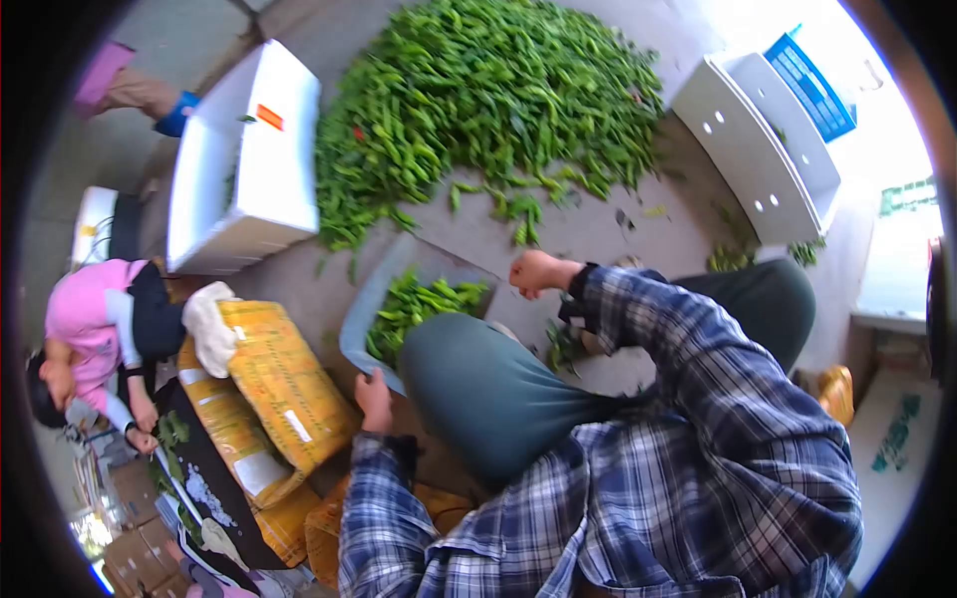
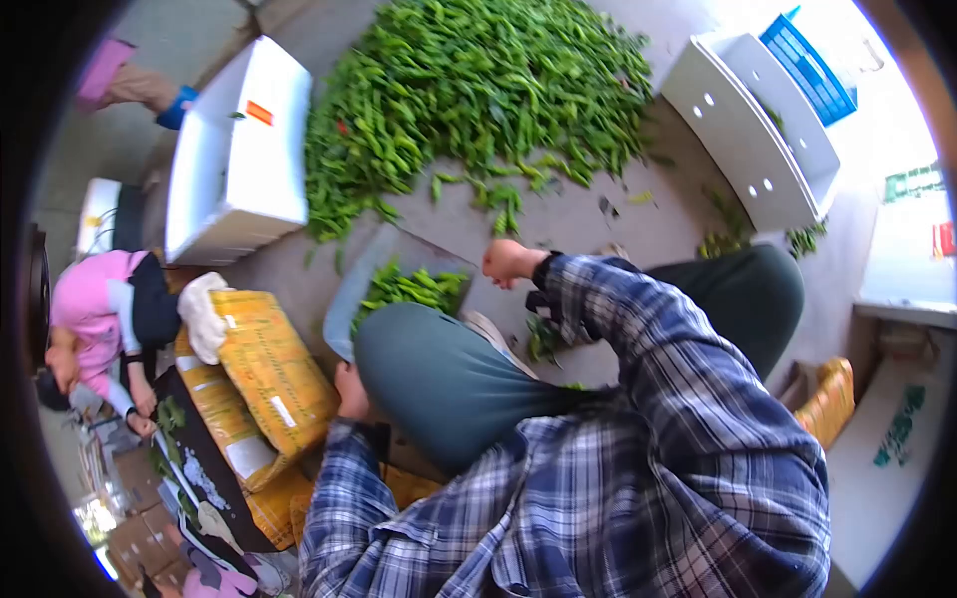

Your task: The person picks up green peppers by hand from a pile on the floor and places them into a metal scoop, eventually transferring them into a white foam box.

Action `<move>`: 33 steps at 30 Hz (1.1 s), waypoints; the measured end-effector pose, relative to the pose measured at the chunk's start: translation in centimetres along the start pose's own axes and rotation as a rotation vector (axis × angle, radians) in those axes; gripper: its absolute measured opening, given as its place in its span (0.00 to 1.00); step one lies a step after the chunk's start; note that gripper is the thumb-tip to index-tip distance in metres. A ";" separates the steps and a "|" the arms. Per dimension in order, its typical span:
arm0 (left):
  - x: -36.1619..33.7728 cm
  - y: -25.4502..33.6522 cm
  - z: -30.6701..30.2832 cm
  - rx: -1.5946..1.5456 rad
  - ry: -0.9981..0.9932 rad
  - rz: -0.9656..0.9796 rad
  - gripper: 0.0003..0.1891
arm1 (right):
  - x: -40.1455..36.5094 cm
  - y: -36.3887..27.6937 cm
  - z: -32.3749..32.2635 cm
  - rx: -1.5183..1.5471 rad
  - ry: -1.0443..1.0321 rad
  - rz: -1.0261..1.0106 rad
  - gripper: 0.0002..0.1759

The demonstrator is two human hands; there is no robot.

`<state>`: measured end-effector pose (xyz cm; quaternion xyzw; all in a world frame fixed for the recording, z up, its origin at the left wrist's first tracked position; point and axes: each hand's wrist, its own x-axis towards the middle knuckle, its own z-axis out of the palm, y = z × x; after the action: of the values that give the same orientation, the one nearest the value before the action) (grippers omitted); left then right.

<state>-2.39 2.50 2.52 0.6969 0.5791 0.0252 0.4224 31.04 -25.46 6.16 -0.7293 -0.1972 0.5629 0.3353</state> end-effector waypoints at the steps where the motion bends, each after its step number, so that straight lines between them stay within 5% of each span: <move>1: -0.7 2.5 -0.5 -0.123 -0.096 -0.055 0.20 | -0.1 0.9 0.3 -0.042 -0.002 0.046 0.11; 7: 2.6 2.0 1.7 0.187 0.190 0.004 0.18 | 3.9 6.7 -1.5 -0.563 0.117 0.110 0.12; 9: 2.5 3.0 2.3 0.243 0.222 -0.051 0.18 | 4.9 6.9 -2.8 -0.523 0.615 0.048 0.13; 12: 2.2 3.7 2.9 0.329 0.358 -0.115 0.18 | 6.5 5.1 -4.0 -0.447 0.824 0.130 0.17; 23: 1.6 4.7 3.1 0.198 0.365 0.045 0.16 | 9.0 1.1 -2.6 -0.451 0.621 0.441 0.27; 25: 1.7 4.3 3.0 0.159 0.369 0.061 0.16 | 8.7 0.5 -2.4 -0.467 0.683 0.423 0.26; 28: 2.0 3.8 3.0 0.160 0.352 0.020 0.16 | 9.0 -0.1 -1.6 -0.208 0.442 0.288 0.26; 31: 1.7 4.0 3.0 0.163 0.357 0.031 0.16 | 6.2 -5.1 0.3 0.065 -0.035 0.199 0.26; 32: 1.7 3.8 3.0 0.165 0.359 0.035 0.16 | 6.6 -4.4 0.1 0.061 -0.036 0.202 0.26; 33: 1.7 3.6 3.0 0.135 0.362 0.044 0.16 | 7.5 -3.3 -0.6 -0.222 0.195 0.039 0.22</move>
<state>2.61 2.37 2.05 0.7201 0.6306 0.1206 0.2630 34.11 -18.31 3.45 -0.8166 -0.2106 0.4707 0.2593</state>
